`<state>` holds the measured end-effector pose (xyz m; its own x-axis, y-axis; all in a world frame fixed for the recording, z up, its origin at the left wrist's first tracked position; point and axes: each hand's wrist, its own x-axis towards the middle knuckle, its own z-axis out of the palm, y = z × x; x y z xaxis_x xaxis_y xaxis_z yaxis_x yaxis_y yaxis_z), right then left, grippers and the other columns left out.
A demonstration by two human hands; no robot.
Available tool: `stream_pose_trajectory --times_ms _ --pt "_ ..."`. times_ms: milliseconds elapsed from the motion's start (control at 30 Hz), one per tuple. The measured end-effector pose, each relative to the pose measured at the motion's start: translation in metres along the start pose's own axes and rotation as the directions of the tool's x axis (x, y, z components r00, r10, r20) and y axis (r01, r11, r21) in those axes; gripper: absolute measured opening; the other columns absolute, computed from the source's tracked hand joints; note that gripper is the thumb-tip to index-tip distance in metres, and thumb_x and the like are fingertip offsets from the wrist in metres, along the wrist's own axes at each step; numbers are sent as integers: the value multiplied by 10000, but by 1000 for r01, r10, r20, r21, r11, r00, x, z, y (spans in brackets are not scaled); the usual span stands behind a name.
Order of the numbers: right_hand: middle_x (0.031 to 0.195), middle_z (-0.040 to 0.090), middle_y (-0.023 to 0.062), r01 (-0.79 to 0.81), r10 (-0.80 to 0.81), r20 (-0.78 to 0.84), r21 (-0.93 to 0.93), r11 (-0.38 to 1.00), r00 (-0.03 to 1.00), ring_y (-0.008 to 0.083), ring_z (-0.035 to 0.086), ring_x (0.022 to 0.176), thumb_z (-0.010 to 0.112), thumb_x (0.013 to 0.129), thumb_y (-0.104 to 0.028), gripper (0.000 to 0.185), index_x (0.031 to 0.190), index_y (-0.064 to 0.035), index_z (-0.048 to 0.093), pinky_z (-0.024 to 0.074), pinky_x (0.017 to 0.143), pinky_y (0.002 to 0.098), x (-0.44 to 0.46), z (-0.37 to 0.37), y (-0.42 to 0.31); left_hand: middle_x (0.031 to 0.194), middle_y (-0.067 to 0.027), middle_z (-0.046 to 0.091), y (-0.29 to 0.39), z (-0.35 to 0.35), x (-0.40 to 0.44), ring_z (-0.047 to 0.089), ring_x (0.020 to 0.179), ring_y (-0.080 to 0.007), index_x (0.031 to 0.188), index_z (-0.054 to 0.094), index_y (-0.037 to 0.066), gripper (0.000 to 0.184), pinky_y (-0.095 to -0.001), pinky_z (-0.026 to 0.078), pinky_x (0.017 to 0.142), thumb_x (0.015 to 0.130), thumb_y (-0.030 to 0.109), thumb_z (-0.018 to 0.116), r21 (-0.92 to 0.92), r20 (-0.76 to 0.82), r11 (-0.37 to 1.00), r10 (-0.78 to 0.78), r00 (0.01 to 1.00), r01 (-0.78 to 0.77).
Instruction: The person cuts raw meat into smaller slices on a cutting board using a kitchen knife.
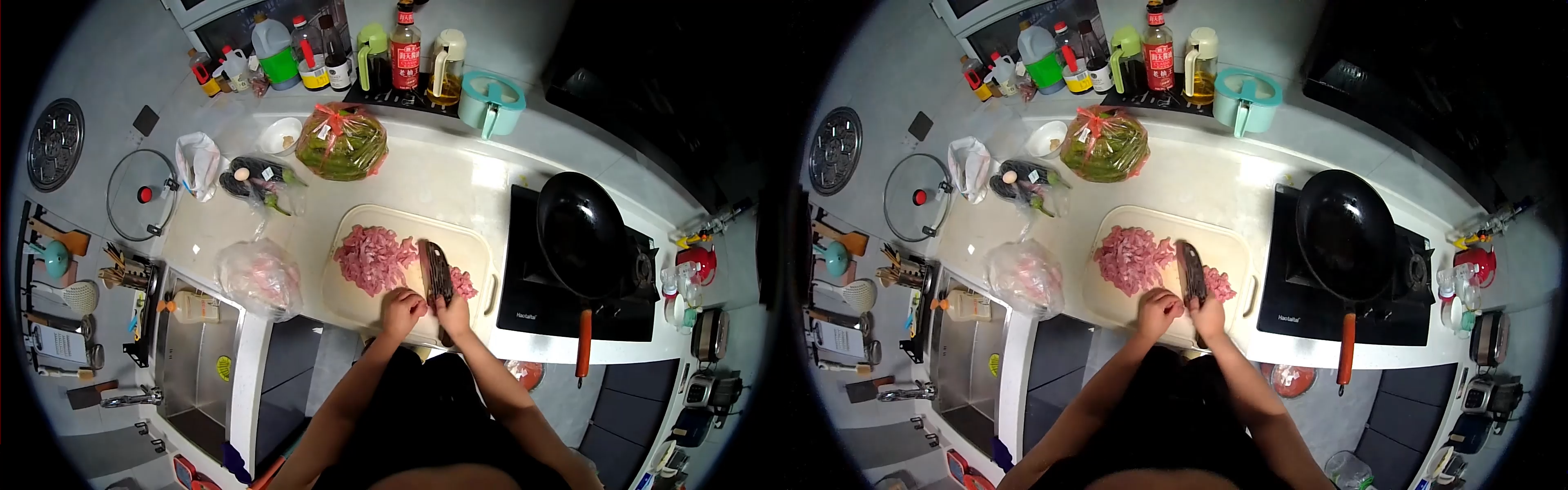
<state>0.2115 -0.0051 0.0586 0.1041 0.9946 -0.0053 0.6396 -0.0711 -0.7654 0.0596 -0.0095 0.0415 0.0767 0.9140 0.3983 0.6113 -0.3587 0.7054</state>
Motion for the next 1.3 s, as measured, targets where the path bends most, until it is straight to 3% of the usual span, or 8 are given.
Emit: stream_pose_trajectory --times_ms 33,67,133,233,567,667,867,1300 --pt "713 612 264 -241 214 185 142 960 959 391 614 622 574 789 -188 285 955 43 573 484 578 452 4 -12 -2 779 -86 624 6 -3 2 587 814 -287 735 633 56 94 -382 461 738 652 69 675 -31 -50 999 -23 998 21" --pt "686 608 253 -272 247 227 87 958 942 394 612 627 576 792 -207 307 985 32 566 487 583 460 2 -23 -6 759 -86 622 10 -5 3 586 801 -286 735 638 56 92 -382 458 727 655 69 682 -63 -98 997 -47 994 41" --pt "666 609 236 0 28 143 -194 981 989 377 616 610 579 788 -215 337 1033 15 559 498 582 459 -8 -31 -7 774 -71 631 4 -10 1 589 803 -271 771 657 62 107 -374 454 738 672 80 695 3 -59 1000 -11 998 11" --pt "651 613 215 105 -57 169 -295 950 984 362 620 597 579 783 -233 349 1050 -8 558 513 577 455 -29 -49 -26 783 -65 632 3 -8 -4 589 797 -263 752 652 59 118 -367 452 748 647 70 706 -15 -6 999 -35 999 35" --pt "689 633 206 187 -30 321 -470 862 946 343 624 539 554 790 -219 272 891 33 555 523 522 445 -44 -32 -36 765 -82 625 4 -1 -6 583 784 -281 683 628 50 96 -374 466 727 606 39 684 -10 -20 999 -43 999 42" --pt "733 644 214 175 -81 217 -464 868 973 333 638 569 551 789 -210 259 892 29 554 529 527 437 -30 0 -30 766 -77 626 -6 9 -12 582 778 -280 683 627 50 84 -374 468 723 616 35 676 13 -54 998 -55 997 56" --pt "689 611 250 -81 82 31 -53 995 996 402 615 651 572 805 -228 298 934 40 572 495 612 463 -14 -7 -6 851 -44 618 10 -19 -4 572 847 -266 778 635 94 164 -368 468 772 625 76 692 37 86 996 83 993 -86" --pt "663 615 221 -76 82 40 -131 988 996 386 616 635 571 790 -201 239 907 7 567 499 615 461 -21 -62 -9 894 -52 595 29 8 10 568 873 -269 831 653 92 185 -367 463 770 668 11 684 34 -37 999 6 999 -4"
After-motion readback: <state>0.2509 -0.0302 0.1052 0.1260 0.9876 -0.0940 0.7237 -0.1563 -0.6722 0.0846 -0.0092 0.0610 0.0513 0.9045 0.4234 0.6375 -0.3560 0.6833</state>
